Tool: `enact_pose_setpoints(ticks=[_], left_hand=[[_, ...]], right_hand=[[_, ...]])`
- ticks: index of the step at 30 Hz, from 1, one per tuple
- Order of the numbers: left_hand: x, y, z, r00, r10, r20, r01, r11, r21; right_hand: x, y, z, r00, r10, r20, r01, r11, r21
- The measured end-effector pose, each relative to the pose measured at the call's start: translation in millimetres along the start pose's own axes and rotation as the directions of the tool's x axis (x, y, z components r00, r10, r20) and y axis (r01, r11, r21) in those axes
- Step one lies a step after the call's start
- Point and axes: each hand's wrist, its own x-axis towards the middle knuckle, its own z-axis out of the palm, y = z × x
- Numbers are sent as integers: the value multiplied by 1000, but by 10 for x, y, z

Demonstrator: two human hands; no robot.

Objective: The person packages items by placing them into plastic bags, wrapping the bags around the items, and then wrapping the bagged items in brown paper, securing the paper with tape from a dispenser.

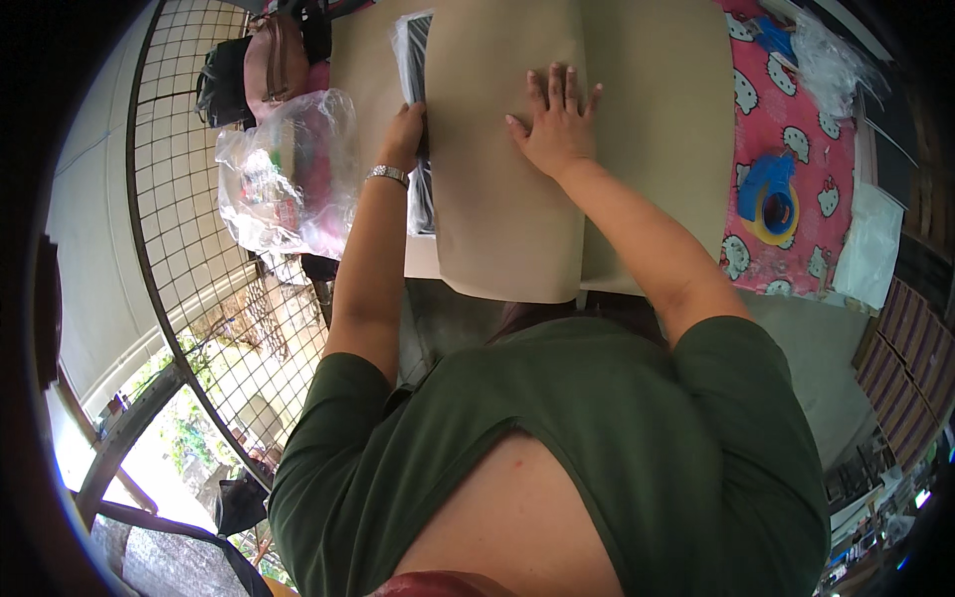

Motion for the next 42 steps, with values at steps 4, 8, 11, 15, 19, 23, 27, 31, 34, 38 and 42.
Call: enact_pose_setpoints(ticks=[4, 8, 11, 15, 19, 23, 27, 31, 34, 38, 42], left_hand=[[299, -485, -457, 966, 202, -159, -172, 968, 184], [332, -919, -936, 840, 171, -516, 153, 836, 526], [295, -1135, -1480, 802, 88, -590, 332, 755, 565], [265, -1018, -1641, 913, 91, -398, 209, 732, 649], [111, -849, -1559, 893, 160, -421, 209, 680, 703], [-122, -481, -1576, 847, 297, -442, 169, 637, 752], [-396, -245, -1441, 802, 486, -346, 96, 468, 879], [-627, -285, -1291, 796, 437, -419, 194, 472, 860], [-859, -195, -1117, 718, 589, -371, 266, 260, 928], [-1388, 470, -722, 870, 493, 10, -181, 299, 937], [-1605, 701, 51, 799, 438, 413, -590, 434, 681]], right_hand=[[18, -16, -9, 1000, 2, -9, -3, 1000, -27], [25, 52, 57, 999, 31, -26, -31, 1000, -3], [26, 0, 7, 999, 26, -20, -26, 1000, 4], [17, 23, 38, 999, 28, -40, -28, 1000, 9], [16, 12, 48, 998, 28, -54, -27, 999, 23], [20, 5, 22, 998, 35, -42, -34, 999, 17], [16, 2, -1, 999, 45, -25, -44, 999, 11], [19, -17, -29, 999, 47, 17, -47, 998, 29], [14, -9, -36, 998, 52, 19, -52, 998, 20], [14, 54, -39, 997, 68, 40, -68, 998, 16], [27, 8, 8, 999, 26, 21, -27, 999, 39]])
